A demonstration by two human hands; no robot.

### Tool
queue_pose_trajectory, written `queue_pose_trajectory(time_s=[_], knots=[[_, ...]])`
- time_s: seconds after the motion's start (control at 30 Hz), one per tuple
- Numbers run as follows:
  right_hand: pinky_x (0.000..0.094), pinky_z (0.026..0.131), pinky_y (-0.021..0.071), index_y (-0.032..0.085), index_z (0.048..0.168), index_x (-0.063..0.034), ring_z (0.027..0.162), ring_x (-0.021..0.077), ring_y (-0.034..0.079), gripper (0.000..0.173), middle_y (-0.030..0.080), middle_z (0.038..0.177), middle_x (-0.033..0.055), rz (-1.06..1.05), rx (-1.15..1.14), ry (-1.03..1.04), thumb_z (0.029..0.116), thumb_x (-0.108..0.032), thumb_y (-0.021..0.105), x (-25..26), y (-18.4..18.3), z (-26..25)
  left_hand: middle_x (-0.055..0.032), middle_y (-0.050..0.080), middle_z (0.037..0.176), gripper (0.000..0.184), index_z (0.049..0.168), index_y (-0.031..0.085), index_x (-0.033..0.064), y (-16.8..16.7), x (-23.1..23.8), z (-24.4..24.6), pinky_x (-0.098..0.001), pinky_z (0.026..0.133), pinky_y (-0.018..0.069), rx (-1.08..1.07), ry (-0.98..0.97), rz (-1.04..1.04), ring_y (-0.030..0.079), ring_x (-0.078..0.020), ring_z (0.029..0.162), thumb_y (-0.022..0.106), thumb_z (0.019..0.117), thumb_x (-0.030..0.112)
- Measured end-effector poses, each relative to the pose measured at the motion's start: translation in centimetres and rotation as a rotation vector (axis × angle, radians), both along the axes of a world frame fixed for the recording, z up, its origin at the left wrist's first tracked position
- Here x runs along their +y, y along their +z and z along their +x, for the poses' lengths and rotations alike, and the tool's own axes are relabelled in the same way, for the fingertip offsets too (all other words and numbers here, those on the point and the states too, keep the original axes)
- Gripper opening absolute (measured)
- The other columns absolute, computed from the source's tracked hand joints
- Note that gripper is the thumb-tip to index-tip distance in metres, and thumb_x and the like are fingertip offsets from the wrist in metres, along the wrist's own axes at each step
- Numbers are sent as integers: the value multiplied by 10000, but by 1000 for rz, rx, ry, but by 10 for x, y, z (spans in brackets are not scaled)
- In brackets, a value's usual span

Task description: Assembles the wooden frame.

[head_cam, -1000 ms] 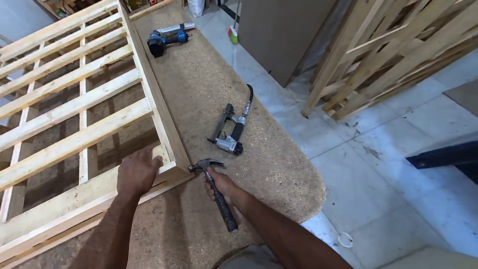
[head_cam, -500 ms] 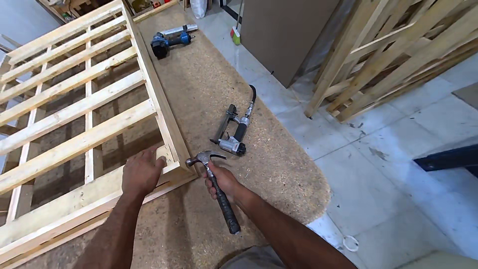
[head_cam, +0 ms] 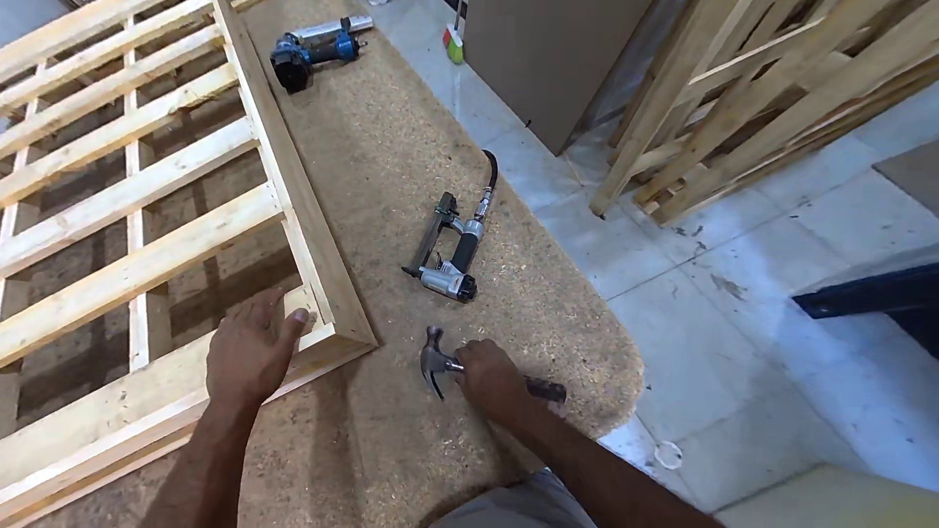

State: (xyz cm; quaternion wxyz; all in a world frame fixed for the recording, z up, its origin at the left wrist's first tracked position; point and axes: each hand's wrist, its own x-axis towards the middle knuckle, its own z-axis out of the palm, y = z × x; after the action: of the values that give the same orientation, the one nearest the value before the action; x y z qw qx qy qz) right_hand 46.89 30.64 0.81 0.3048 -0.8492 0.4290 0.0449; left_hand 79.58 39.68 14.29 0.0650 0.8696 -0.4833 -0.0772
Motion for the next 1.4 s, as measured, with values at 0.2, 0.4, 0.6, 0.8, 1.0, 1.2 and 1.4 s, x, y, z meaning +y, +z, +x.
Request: queue_pose_trajectory(time_s=[0.2,0.4,0.6,0.8,1.0,1.2,1.4], knots=[[470,1031,531,458,1540,-127,1188,269,646,550,624,1355,127,444,-320,-29,1022,-267,575,14,28,89,-100,638,1369,724,1435,593,274,1,-3,1,-675,992,457,22,72,12,597,-365,1259,363,939,750],[434,1098,479,394,1587,-121,1318,250,567,576,520,1504,122,506,-354,-47,1039,-237,524,21,21,128,-96,647,1339,625,1428,602,258,3,-5,-4,-660,951,484,41,90,-20,615,-353,1215,426,966,639],[414,990,531,666,1330,-72,1098,220,672,347,698,1211,123,704,-422,63,1063,-215,495,-19,42,107,-62,640,1353,605,1418,611,247,5,-5,-6,-639,959,488,52,133,-11,613,-322,1223,446,966,613],[620,1088,431,623,1351,-69,1325,415,534,406,599,1384,205,-265,-157,313,946,-66,600,-183,9,56,-40,634,1373,617,1399,623,262,2,-5,-5,-609,993,490,29,144,-19,605,-288,1258,417,955,638],[573,1168,367,513,1464,-122,1309,410,540,643,630,1305,188,-569,25,859,860,-63,726,-261,-17,34,22,607,1423,574,1410,612,317,3,-5,-3,-562,1061,469,40,198,26,552,-234,1334,421,967,628],[483,1019,477,547,1351,-178,976,267,666,679,697,954,40,-505,279,1144,746,-377,783,-263,0,75,43,602,1435,524,1408,608,328,3,-6,-6,-502,1145,416,43,222,46,508,-192,1386,457,981,591],[652,795,524,487,1470,-191,945,421,685,689,702,1042,192,1,532,975,875,-468,694,-158,101,55,-20,640,1382,439,1248,724,184,-6,17,-12,-494,1151,423,6,52,-433,522,-239,1373,572,977,494]])
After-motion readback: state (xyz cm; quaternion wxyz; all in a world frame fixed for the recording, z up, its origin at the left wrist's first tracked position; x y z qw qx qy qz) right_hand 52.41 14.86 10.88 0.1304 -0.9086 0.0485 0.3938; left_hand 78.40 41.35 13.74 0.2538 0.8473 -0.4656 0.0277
